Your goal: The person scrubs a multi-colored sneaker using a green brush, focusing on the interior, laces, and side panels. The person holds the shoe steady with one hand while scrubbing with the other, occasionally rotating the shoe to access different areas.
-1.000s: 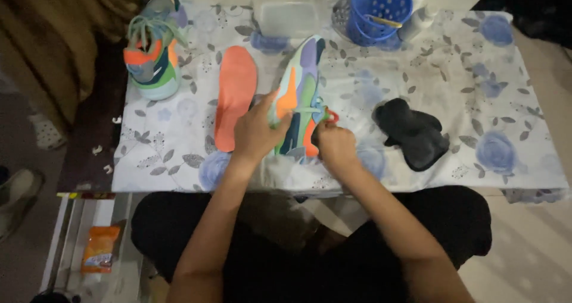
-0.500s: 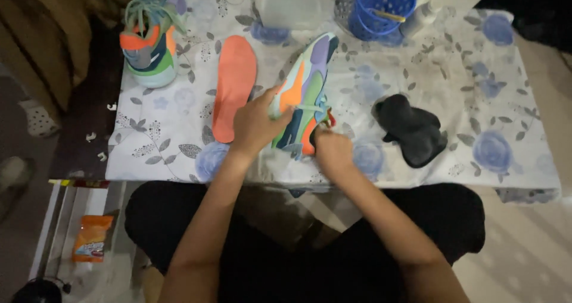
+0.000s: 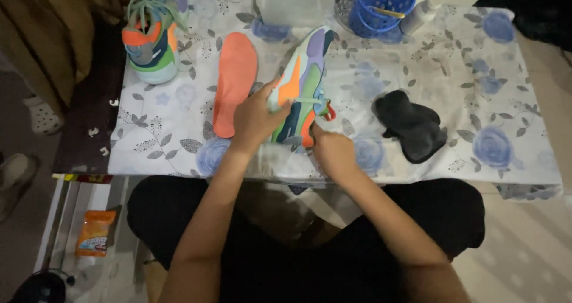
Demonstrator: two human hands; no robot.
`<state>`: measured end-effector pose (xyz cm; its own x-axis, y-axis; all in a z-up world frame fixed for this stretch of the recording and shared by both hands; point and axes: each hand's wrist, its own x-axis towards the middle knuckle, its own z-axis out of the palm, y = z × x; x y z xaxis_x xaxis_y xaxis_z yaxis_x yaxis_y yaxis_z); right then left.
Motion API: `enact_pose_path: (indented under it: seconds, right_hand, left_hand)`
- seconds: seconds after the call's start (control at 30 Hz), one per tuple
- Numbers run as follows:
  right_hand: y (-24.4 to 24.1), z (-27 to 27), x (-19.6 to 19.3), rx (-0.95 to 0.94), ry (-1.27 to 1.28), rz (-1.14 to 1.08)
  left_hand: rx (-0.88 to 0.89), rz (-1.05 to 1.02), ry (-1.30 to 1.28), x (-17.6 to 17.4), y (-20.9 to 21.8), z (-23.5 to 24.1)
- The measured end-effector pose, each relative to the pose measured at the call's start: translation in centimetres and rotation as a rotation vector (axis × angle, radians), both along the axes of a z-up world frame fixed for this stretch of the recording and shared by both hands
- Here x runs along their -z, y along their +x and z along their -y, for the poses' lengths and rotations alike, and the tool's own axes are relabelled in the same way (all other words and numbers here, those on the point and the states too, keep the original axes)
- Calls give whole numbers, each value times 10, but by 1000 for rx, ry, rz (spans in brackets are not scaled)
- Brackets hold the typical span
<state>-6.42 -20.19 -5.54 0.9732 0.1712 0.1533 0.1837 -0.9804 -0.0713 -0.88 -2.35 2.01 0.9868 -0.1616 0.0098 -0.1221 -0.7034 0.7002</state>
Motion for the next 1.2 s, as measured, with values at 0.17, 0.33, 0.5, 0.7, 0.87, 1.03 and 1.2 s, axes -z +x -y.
enact_pose_path:
  seconds: [0.17,0.33,0.5,0.7,0.87,1.03,1.2]
  right_hand:
    - [-46,7,-20,-40,-57,-7]
    - [-1,7,29,74,-186,318]
    - [-36,4,-24,-24,91,-94]
    - [-31,11,-17,170,-28,-17]
    - [-40,6,-19,80,96,-80]
    - [-43,11,-21,76,28,-104]
    - [-28,-3,-17,118,79,-59]
  left_hand:
    - [4,-31,-2,-5,-2,0]
    - [54,-43,0,-4,-4,-2]
    - [-50,-127,-67,-13,0,-2]
    - [-5,-169,-67,-25,-5,-5]
    - [-80,-103,-200,-12,2,-6]
    - [-74,-94,-265,-10,5,-9]
    - [-28,-88,-205,-20,-5,-5]
